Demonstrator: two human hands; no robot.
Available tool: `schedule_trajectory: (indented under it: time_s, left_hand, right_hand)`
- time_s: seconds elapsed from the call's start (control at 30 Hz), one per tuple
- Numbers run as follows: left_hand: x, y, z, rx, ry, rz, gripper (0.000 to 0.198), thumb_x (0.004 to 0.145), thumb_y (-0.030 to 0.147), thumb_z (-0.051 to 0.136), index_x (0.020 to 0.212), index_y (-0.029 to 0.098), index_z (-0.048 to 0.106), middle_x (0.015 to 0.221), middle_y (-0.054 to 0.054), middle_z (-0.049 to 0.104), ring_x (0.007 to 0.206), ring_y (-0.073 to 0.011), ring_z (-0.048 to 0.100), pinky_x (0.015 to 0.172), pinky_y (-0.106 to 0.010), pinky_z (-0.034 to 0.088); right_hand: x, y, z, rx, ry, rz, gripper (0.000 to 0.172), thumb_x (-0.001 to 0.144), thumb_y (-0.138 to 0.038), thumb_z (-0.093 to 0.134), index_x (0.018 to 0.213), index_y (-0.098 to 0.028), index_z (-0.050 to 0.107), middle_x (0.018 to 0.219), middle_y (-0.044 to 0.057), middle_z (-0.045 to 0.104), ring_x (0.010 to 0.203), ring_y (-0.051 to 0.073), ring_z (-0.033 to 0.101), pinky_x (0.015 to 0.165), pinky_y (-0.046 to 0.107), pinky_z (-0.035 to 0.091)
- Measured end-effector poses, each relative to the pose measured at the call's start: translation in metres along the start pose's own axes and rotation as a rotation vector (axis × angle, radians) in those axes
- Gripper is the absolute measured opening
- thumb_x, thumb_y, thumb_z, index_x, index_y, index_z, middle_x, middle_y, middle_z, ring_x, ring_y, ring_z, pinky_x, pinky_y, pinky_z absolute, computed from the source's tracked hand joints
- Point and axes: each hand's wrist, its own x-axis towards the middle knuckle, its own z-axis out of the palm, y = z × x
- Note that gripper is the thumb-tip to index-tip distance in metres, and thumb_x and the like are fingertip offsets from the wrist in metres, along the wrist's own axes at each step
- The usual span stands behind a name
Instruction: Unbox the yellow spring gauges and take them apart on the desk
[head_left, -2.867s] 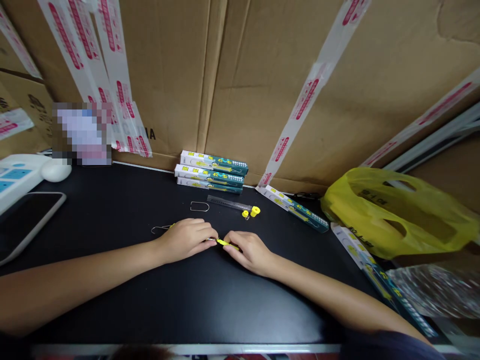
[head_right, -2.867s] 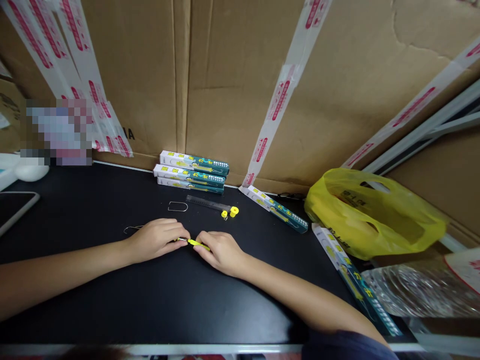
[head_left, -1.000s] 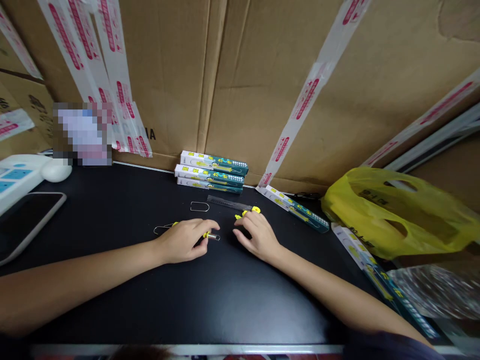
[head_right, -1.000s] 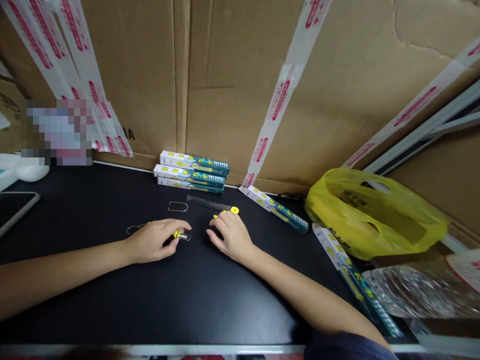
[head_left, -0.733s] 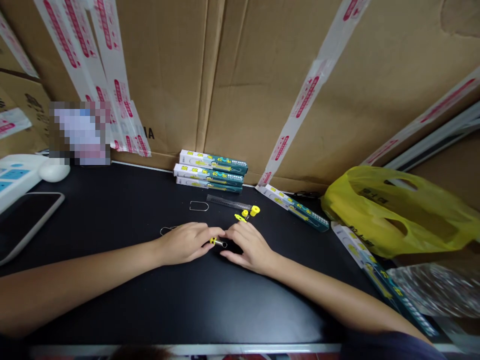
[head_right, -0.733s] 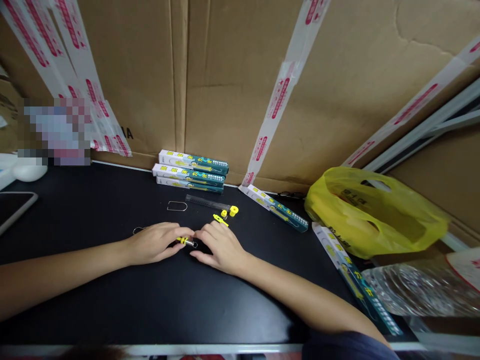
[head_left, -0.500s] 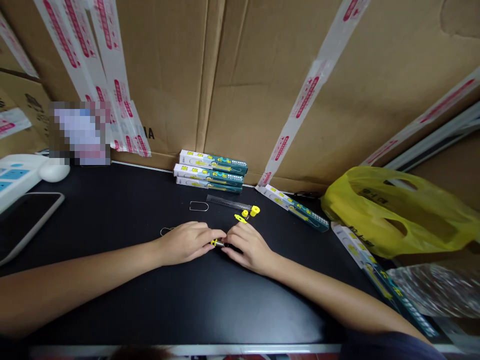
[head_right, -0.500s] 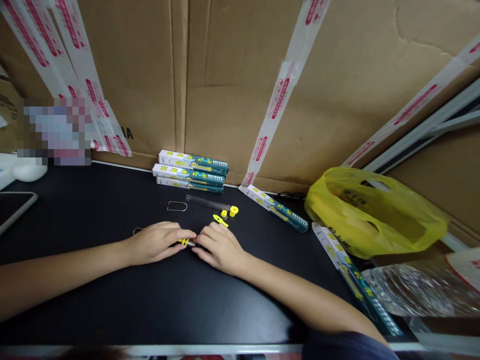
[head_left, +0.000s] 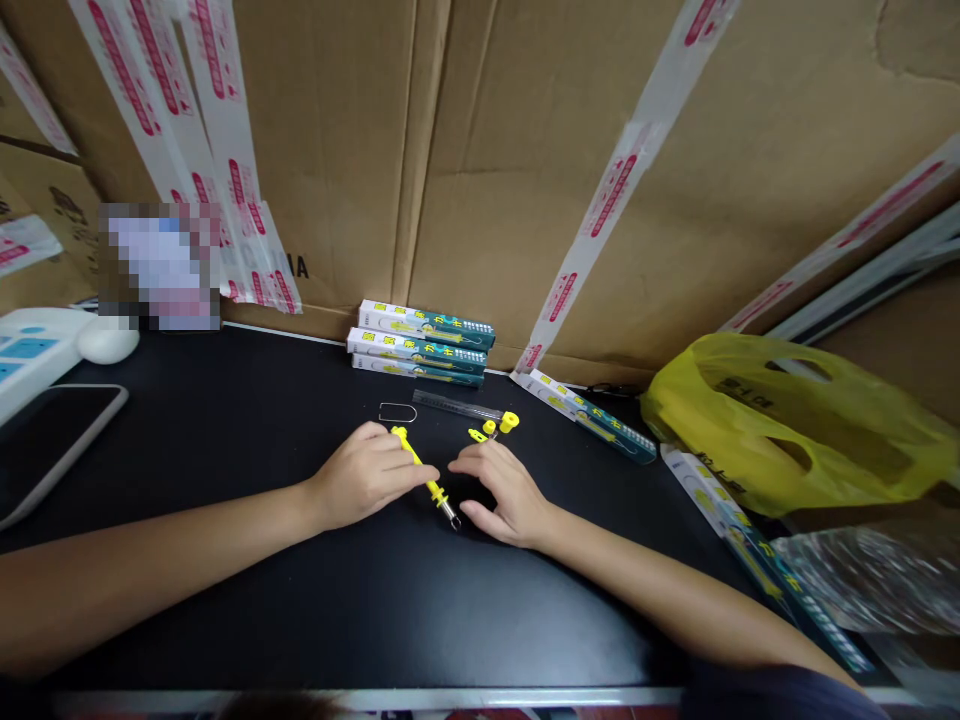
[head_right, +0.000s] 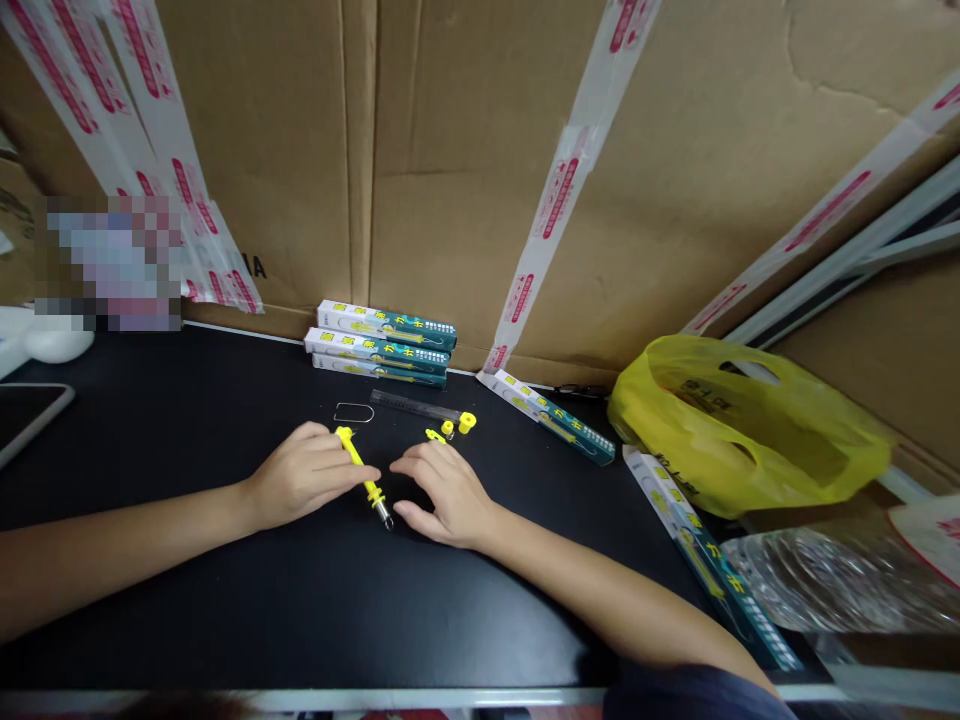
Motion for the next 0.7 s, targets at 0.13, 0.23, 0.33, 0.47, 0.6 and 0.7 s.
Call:
schedule_trajectory:
  time_s: [0.13, 0.23, 0.33, 0.47, 0.6, 0.7]
  left_hand:
    - [-0.0012, -0.0014, 0.0018, -0.151, -0.06, 0.125, 0.022, 0.093, 0.016, 0.044, 0.108, 0.018, 0.059, 0.096, -0.003, 0.069, 0.084, -0.0134, 0.06, 0.073, -0.025, 0.041]
    - [-0.0013, -0.0024, 0.0029, -0.227, -0.099, 0.149, 0.026, 0.092, 0.013, 0.041, 0.111, 0.019, 0.059, 0.106, -0.005, 0.068, 0.093, -0.015, 0.062, 0.079, -0.026, 0.044]
    - [-0.0005, -0.0029, 0.0024, -0.26, -0.165, 0.152, 0.029, 0.093, 0.015, 0.039, 0.113, 0.021, 0.059, 0.108, -0.006, 0.068, 0.095, -0.0161, 0.062, 0.08, -0.027, 0.047]
    - [0.0007, -0.0031, 0.0008, -0.3, -0.182, 0.125, 0.032, 0.089, 0.013, 0.039, 0.111, 0.02, 0.06, 0.108, -0.007, 0.067, 0.092, -0.0171, 0.063, 0.08, -0.028, 0.048]
    - [0.0014, -0.0014, 0.0018, -0.316, -0.143, 0.023, 0.027, 0.085, 0.014, 0.041, 0.103, 0.019, 0.061, 0.1, -0.005, 0.068, 0.085, -0.0153, 0.064, 0.079, -0.028, 0.049]
    - [0.0013, -0.0003, 0.0044, -0.272, -0.093, -0.052, 0.02, 0.086, 0.016, 0.044, 0.097, 0.019, 0.06, 0.095, -0.004, 0.067, 0.083, -0.0147, 0.063, 0.077, -0.026, 0.048]
  right_hand:
    - [0.0002, -0.0006, 0.0001, 0.008, 0.057, 0.087, 0.04, 0.091, -0.03, 0.043, 0.13, -0.019, 0.04, 0.116, 0.013, 0.051, 0.107, 0.024, 0.05, 0.089, 0.043, 0.045]
    - [0.0023, -0.001, 0.0008, -0.002, 0.068, 0.152, 0.047, 0.09, -0.022, 0.046, 0.135, -0.021, 0.034, 0.122, 0.014, 0.048, 0.114, 0.025, 0.047, 0.093, 0.045, 0.043]
    - [0.0048, 0.0004, 0.0007, 0.04, 0.071, 0.177, 0.034, 0.09, -0.019, 0.046, 0.124, -0.021, 0.044, 0.115, 0.012, 0.053, 0.109, 0.024, 0.05, 0.092, 0.044, 0.043]
    - [0.0059, 0.0034, 0.0007, 0.097, 0.035, 0.175, 0.012, 0.093, -0.02, 0.042, 0.097, -0.02, 0.053, 0.094, 0.008, 0.06, 0.089, 0.02, 0.055, 0.081, 0.037, 0.046]
    - [0.0052, 0.0045, 0.0022, 0.09, 0.04, 0.179, 0.014, 0.094, -0.024, 0.041, 0.087, -0.02, 0.052, 0.085, 0.007, 0.061, 0.081, 0.019, 0.054, 0.074, 0.033, 0.047]
    - [0.0045, 0.0045, 0.003, 0.101, 0.051, 0.194, 0.015, 0.095, -0.025, 0.041, 0.084, -0.02, 0.051, 0.082, 0.007, 0.06, 0.078, 0.019, 0.053, 0.072, 0.033, 0.047]
